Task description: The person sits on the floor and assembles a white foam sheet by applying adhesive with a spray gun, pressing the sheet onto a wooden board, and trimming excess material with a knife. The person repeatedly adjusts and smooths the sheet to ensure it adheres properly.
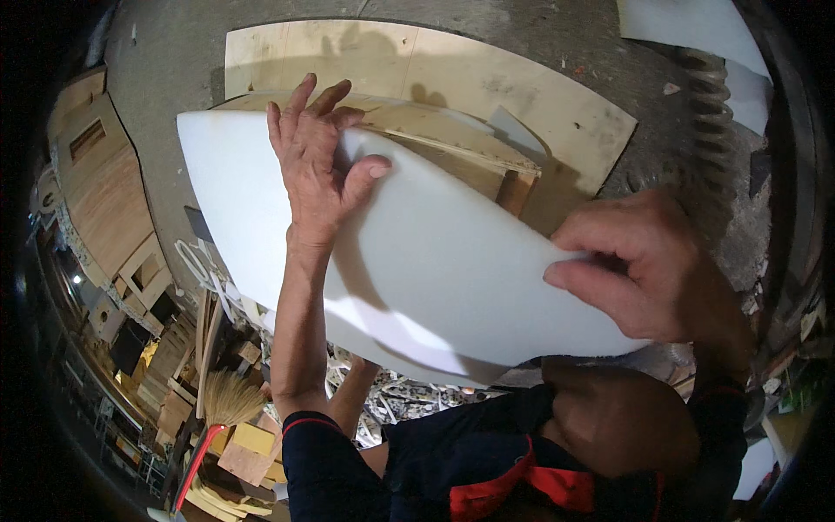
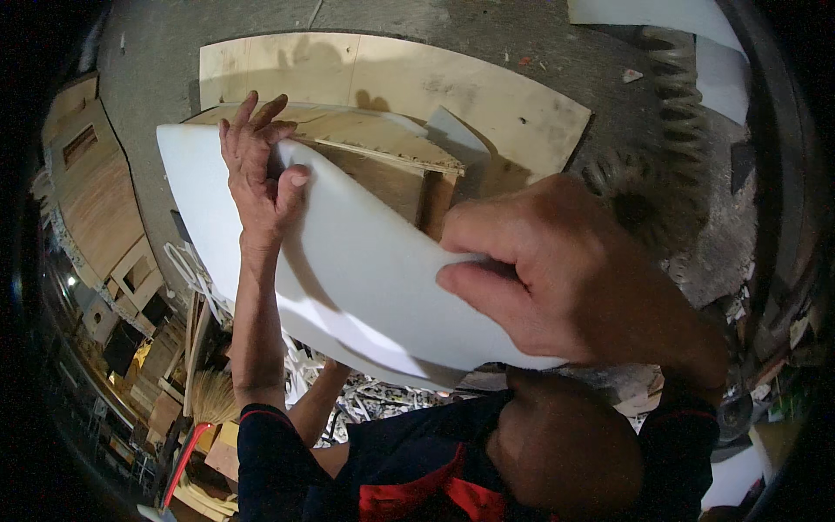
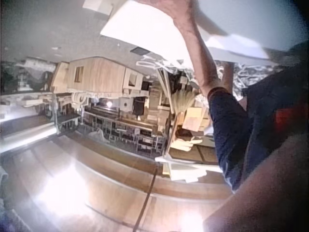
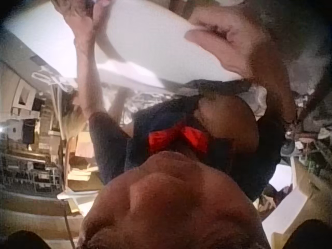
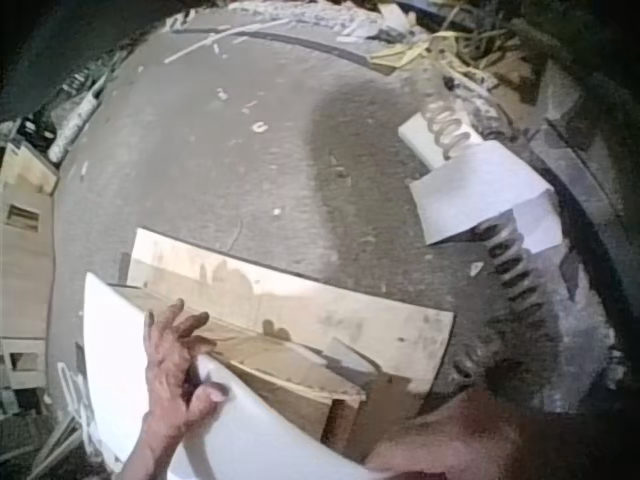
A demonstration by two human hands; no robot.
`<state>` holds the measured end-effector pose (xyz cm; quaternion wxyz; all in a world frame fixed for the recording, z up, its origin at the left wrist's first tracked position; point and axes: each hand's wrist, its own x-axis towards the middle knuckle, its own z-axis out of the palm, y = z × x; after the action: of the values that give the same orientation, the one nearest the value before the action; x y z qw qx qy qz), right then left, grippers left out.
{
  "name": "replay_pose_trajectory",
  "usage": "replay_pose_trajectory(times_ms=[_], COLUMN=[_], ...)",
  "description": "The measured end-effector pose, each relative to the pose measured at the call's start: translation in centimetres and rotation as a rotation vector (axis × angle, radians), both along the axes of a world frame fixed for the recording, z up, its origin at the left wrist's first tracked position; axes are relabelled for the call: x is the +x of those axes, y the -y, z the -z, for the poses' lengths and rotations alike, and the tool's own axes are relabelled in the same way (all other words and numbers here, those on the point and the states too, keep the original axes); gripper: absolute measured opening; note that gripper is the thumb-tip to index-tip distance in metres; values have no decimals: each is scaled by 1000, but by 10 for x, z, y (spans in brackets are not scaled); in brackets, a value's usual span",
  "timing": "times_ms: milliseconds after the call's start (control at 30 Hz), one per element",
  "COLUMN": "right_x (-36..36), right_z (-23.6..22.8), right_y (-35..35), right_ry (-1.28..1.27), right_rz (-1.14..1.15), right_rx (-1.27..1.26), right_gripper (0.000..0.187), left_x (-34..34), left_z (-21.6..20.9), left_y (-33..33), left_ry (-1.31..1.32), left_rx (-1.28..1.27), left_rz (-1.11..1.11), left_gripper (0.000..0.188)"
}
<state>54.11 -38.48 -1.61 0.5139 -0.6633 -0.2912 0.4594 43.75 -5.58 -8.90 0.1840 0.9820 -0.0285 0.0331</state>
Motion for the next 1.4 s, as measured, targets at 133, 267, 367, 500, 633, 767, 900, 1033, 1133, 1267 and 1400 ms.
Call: replay_pose_trajectory(times_ms=[133, 267, 367, 500, 633, 767, 900, 1033, 1133, 1267, 1400], right_x=[2, 6, 7, 5, -3, -5, 1, 3, 2, 0, 2], right_z=[10, 18, 22, 17, 10, 14, 26, 33, 41, 57, 78], right_y=[0, 5, 5, 5, 6, 9, 12, 12, 14, 17, 16], right_ry=[-19, -204, -144, -44, 136, 162, 26, -157, -225, -210, -145], right_rz=[26, -2, 2, -3, 89, 51, -7, 18, 3, 2, 66], right_rx=[-161, -349, -349, -273, -54, -104, -255, -358, -419, -404, -352], right_gripper=[16, 12, 14, 13, 13, 13, 14, 15, 13, 15, 22], left_x=[1, -7, -27, -66, -81, -69, -66, -66, -66, -65, -62], left_z=[1, 7, 9, -3, -4, 5, 7, 7, 7, 5, 5], left_y=[2, 0, 11, 47, 84, 85, 87, 102, 111, 115, 119], left_ry=[-4, 45, 160, -8, -271, -259, -206, -212, -221, -233, -230], left_rx=[77, 230, 188, 21, 93, 129, 167, 130, 129, 168, 116], left_rz=[-9, -48, -254, -343, -286, -267, -238, -137, -115, -106, -114], left_gripper=[67, 64, 66, 87, 100, 107, 104, 99, 95, 92, 86])
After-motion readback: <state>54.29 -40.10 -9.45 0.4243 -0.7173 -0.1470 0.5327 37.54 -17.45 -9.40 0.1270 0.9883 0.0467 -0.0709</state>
